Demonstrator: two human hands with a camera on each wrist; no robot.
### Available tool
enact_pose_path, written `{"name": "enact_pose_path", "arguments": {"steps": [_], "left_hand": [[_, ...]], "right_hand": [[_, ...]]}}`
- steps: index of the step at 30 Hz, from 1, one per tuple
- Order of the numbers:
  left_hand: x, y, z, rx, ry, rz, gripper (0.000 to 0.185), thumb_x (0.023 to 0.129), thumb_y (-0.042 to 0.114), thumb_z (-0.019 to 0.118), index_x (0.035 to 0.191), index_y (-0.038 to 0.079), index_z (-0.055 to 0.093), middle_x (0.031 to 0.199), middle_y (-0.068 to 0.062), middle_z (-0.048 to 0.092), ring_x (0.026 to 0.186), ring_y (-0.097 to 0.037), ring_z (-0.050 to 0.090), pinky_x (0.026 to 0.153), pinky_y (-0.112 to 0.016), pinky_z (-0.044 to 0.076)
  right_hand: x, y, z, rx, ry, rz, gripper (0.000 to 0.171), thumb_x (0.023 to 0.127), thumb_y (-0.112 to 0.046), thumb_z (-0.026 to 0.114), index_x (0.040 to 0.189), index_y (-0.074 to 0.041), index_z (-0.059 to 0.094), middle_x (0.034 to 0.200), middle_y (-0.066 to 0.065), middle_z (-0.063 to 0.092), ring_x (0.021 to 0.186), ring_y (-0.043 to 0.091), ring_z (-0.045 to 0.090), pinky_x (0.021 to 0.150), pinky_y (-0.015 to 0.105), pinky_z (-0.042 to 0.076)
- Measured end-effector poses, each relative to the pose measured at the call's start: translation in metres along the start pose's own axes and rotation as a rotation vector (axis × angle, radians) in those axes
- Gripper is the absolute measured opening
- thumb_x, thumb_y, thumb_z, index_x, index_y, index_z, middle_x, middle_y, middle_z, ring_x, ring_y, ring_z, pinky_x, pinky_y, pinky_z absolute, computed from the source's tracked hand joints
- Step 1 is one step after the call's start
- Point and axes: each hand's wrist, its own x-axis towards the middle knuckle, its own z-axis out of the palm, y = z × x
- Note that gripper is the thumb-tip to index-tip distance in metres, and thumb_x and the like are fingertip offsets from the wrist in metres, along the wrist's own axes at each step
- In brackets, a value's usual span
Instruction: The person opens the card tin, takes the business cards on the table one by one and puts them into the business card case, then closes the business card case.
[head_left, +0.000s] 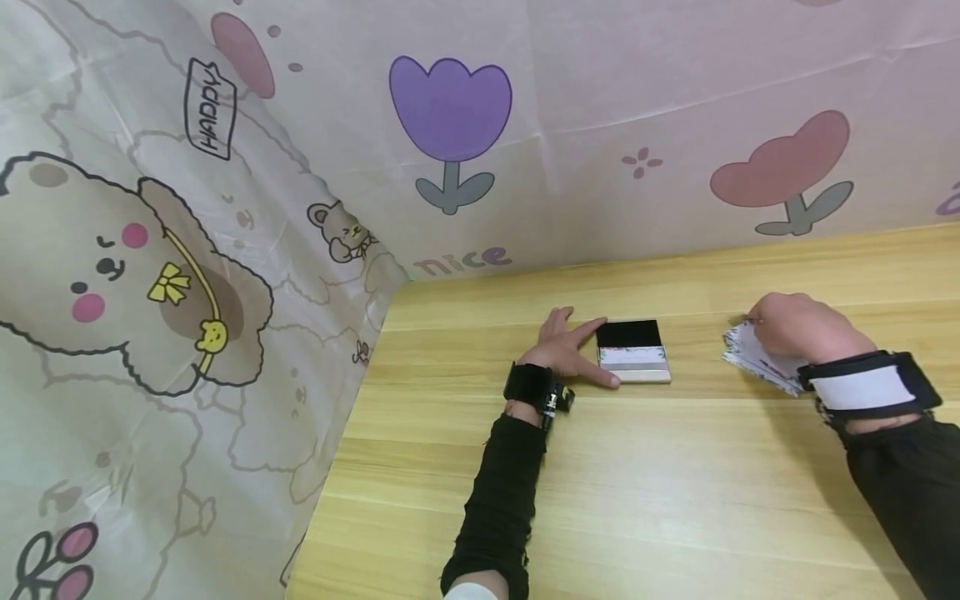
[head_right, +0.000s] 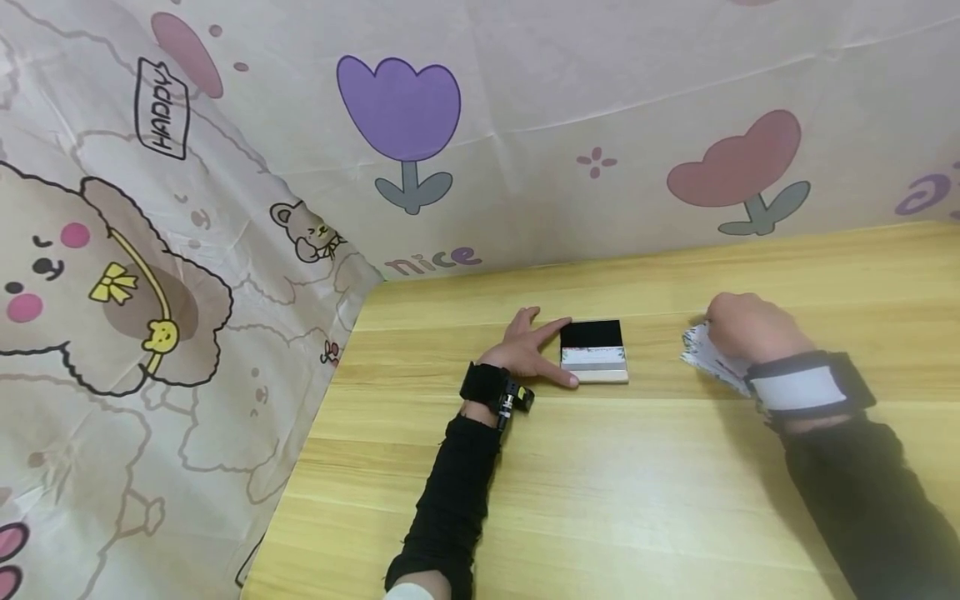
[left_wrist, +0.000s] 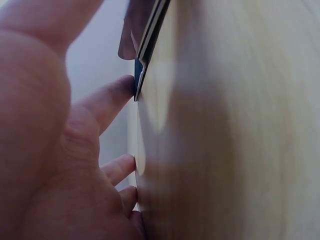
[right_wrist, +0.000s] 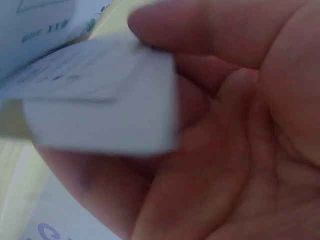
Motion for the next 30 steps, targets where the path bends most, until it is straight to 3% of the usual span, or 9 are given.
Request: {"name": "enact_pose_path", "arguments": {"steps": [4, 8, 15, 18, 25, 30], "left_hand": [[0.0003, 0.0003, -0.0002, -0.004, -0.003, 0.004, 0.109, 0.065, 0.055, 0.096, 0.158, 0.048, 0.038, 0.172, -0.001, 0.005, 0.157, -0.024, 0.005, 0.119, -0.06, 0.026], [-0.0005, 0.0011, -0.0005, -0.005, -0.006, 0.006, 0.11, 0.066, 0.055, 0.096, 0.158, 0.048, 0.038, 0.172, -0.002, 0.004, 0.157, -0.024, 0.005, 0.12, -0.06, 0.026], [-0.0009, 0.0008, -0.0012, -0.002, -0.005, 0.003, 0.109, 0.066, 0.055, 0.095, 0.158, 0.048, 0.037, 0.173, -0.001, 0.004, 0.157, -0.023, 0.003, 0.12, -0.06, 0.025], [-0.0014, 0.0019, -0.0017, 0.001, -0.008, 0.007, 0.109, 0.066, 0.055, 0.095, 0.158, 0.048, 0.037, 0.173, -0.002, 0.003, 0.157, -0.024, 0.003, 0.12, -0.06, 0.025], [-0.0009, 0.0022, -0.002, -0.006, -0.016, 0.008, 0.109, 0.067, 0.053, 0.096, 0.159, 0.047, 0.037, 0.173, -0.003, 0.003, 0.158, -0.025, 0.001, 0.121, -0.06, 0.023], [-0.001, 0.0016, -0.0017, -0.006, -0.013, 0.007, 0.109, 0.066, 0.054, 0.096, 0.159, 0.047, 0.037, 0.173, -0.003, 0.003, 0.157, -0.024, 0.003, 0.121, -0.059, 0.024]], "right_hand": [[-0.003, -0.0018, -0.0006, 0.024, 0.06, -0.004, 0.035, 0.094, 0.005, 0.051, 0.124, 0.017, 0.064, 0.114, 0.041, 0.062, 0.08, 0.035, 0.059, 0.064, 0.044, 0.051], [-0.0047, -0.0015, -0.001, 0.056, 0.115, 0.001, 0.029, 0.092, 0.001, 0.061, 0.116, 0.014, 0.069, 0.108, 0.035, 0.066, 0.08, 0.035, 0.06, 0.06, 0.042, 0.048], [-0.0015, -0.0007, 0.0048, 0.156, 0.059, 0.02, 0.033, 0.088, -0.007, 0.076, 0.109, 0.015, 0.066, 0.095, 0.025, 0.066, 0.076, 0.033, 0.057, 0.058, 0.037, 0.046], [-0.0013, -0.0001, 0.0055, 0.144, 0.074, 0.024, 0.033, 0.091, -0.008, 0.072, 0.112, 0.017, 0.065, 0.096, 0.028, 0.066, 0.076, 0.034, 0.058, 0.059, 0.041, 0.048], [-0.0019, -0.0017, 0.0034, 0.117, 0.277, 0.034, 0.038, 0.104, -0.013, 0.057, 0.122, 0.02, 0.062, 0.114, 0.042, 0.062, 0.082, 0.042, 0.06, 0.072, 0.059, 0.047], [-0.0008, -0.004, 0.0019, 0.139, 0.268, 0.068, 0.053, 0.108, -0.021, 0.051, 0.134, 0.025, 0.047, 0.124, 0.05, 0.049, 0.089, 0.05, 0.056, 0.077, 0.064, 0.046]]}}
